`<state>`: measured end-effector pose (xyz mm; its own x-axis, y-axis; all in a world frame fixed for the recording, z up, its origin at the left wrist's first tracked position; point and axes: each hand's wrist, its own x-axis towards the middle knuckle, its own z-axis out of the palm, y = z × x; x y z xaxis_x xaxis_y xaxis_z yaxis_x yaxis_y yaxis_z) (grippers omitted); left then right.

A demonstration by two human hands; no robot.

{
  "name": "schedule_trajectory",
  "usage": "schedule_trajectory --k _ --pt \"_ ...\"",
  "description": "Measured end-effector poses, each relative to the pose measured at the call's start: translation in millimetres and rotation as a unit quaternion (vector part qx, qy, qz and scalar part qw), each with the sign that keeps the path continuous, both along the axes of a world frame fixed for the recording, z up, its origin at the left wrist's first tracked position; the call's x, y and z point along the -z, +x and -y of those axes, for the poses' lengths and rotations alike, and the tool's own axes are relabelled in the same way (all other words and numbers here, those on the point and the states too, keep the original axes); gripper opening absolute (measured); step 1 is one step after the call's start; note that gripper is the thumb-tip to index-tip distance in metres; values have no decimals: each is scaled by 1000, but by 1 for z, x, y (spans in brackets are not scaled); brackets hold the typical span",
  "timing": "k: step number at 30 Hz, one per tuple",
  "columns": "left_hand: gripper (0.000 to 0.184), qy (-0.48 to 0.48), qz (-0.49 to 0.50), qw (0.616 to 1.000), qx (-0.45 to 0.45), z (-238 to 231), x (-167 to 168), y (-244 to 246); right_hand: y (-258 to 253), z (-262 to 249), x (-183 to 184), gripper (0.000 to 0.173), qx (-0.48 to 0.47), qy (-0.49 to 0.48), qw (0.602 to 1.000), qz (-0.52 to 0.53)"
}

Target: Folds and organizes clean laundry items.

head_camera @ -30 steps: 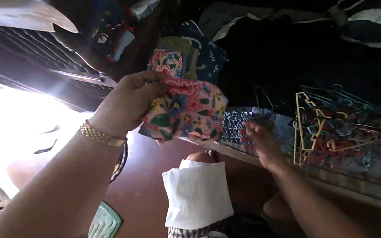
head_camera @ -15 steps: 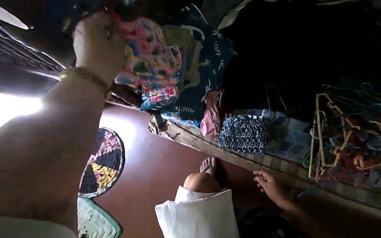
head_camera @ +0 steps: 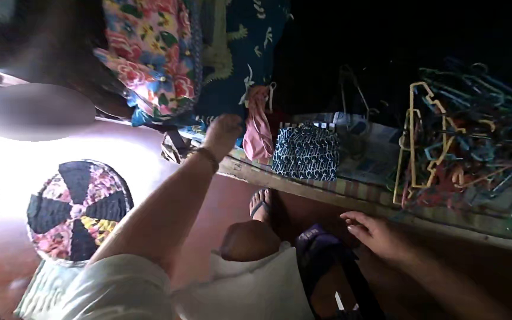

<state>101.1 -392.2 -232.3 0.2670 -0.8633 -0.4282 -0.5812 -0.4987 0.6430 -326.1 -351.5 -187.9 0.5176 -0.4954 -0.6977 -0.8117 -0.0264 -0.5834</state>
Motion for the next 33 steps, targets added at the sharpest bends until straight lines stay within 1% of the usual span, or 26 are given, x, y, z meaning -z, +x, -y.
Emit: schedule_trajectory --k 1,3,5,6,8,10,11,12,13,14,15,16,17,18,19,21,24,26,28,31,33 --pt "42 28 -53 998 -20 -1 23 -12 -8 3 -15 36 -11 -30 999 -22" --pt "53 68 -115 988 -76 -3 64 -28 -25 7 -41 37 -11 -57 996 -66" --pt "73 76 -153 974 -146 -3 89 -44 -41 4 -53 36 23 -71 995 -70" --pt "84 76 -165 967 -179 0 98 -50 -49 1 -51 36 40 -78 994 -66" --pt "95 73 -162 957 -230 9 121 -57 -60 -6 -38 36 63 -64 994 -67" --pt "109 76 -130 949 -277 23 147 -59 -64 -9 -24 38 69 -17 994 -82" --pt "117 83 -134 940 -302 29 156 -61 -64 -10 -19 39 63 2 994 -87" --pt "121 89 -145 932 -319 35 163 -65 -63 -10 -16 40 53 20 994 -91" --pt "119 92 -151 929 -325 39 169 -69 -62 -10 -14 40 44 26 995 -91" --pt "112 90 -150 931 -322 42 175 -71 -62 -10 -12 40 39 24 995 -84" --pt "97 79 -142 934 -319 44 180 -72 -63 -9 -10 40 39 20 996 -79" --pt "78 68 -145 935 -318 46 180 -72 -65 -6 -8 40 37 18 996 -80" --pt "59 57 -156 934 -318 47 176 -72 -66 -4 -9 40 37 13 996 -83" --pt "45 37 -173 931 -319 46 170 -70 -66 -1 -12 41 38 13 995 -92" --pt "36 10 -193 927 -323 43 162 -68 -65 3 -17 41 43 19 994 -100" --pt "26 -59 -238 909 -337 37 136 -59 -68 10 -25 41 51 9 994 -95" --pt "4 -173 -282 885 -327 26 89 -39 -72 12 -35 40 36 -56 995 -72" --pt "14 -220 -313 875 -297 22 49 -26 -76 10 -37 37 28 -131 990 -45" --pt "22 -242 -336 872 -262 19 2 -24 -81 8 -40 36 24 -179 983 -23" --pt "20 -268 -365 862 -226 17 -72 -43 -81 8 -48 33 11 -234 972 7" --pt "23 -276 -384 856 -209 18 -114 -60 -76 11 -58 33 1 -241 970 3"
